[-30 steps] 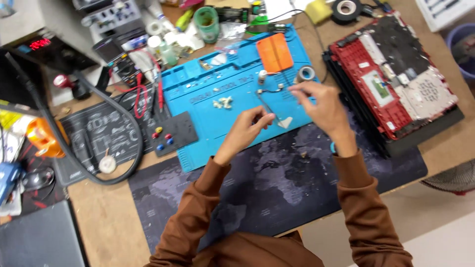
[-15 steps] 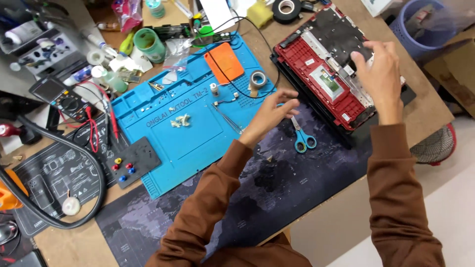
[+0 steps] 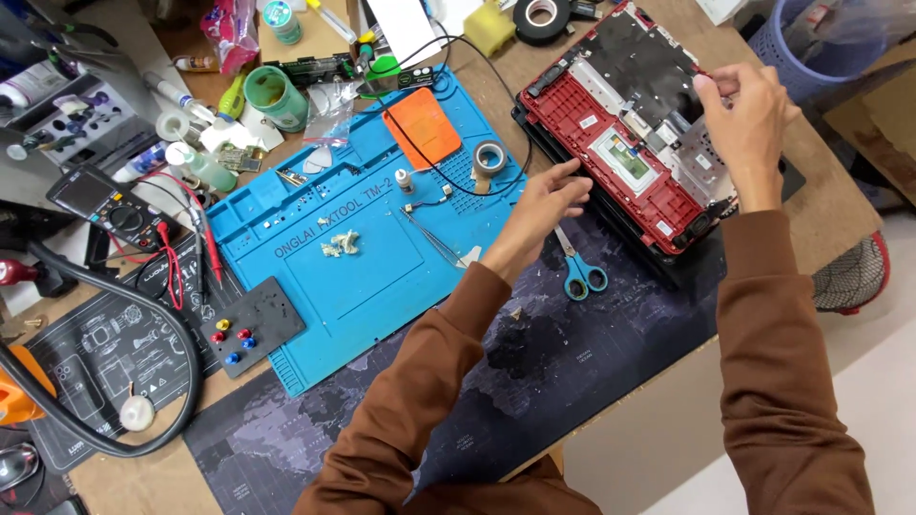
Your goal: Repairing a laptop motherboard using a hot air station and probe, then working on the laptop chassis assembly.
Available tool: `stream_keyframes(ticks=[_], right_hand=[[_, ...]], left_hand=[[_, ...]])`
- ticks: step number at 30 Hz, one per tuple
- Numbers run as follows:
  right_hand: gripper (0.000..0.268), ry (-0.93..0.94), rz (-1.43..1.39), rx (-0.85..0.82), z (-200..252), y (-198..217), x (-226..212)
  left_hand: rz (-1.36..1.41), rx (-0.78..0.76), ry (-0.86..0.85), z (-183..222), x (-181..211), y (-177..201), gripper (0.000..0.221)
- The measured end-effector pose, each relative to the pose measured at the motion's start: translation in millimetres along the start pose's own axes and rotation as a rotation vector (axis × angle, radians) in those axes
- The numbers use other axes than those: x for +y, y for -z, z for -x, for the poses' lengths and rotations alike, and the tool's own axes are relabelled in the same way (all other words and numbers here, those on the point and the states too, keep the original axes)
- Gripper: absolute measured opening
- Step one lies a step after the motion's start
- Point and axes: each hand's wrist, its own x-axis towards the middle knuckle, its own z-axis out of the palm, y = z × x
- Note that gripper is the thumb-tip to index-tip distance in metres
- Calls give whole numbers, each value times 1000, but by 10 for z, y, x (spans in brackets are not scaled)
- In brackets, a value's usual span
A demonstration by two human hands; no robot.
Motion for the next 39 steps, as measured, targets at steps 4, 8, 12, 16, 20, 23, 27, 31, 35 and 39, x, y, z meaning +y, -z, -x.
stream_keyframes(ticks=[4, 8, 12, 16, 20, 23, 27, 31, 35, 39], right_hand=[[32, 1, 39, -25, -47, -99, 117], [32, 15, 3, -34, -81, -86, 123], [26, -42, -101, -102, -70, 44, 33], [28, -57, -104, -127, -60, 78, -46], [29, -69, -90, -128, -74, 60, -84], [28, -122, -184, -154, -78, 217, -228], [16, -185, -395, -234, -97, 514, -512], [23, -177, -399, -287, -36, 632, -561], [20, -131, -269, -238, 40, 402, -245], [36, -4, -73, -188, 117, 238, -23]], left_hand=[[84, 17, -45, -56, -61, -49, 72], [202, 72, -46, -59, -10, -107, 55], [277, 20, -154, -60, -55, -109, 50], [363, -12, -157, -154, -106, -191, 32], [360, 57, -199, -301, -167, -222, 39], [329, 104, -286, -335, -270, -158, 27], [354, 90, -374, -190, -233, 31, 16], [377, 97, -368, 94, -184, 346, 13], [251, 172, -329, 449, -177, 653, 20], [83, 228, -414, 704, -272, 876, 18]])
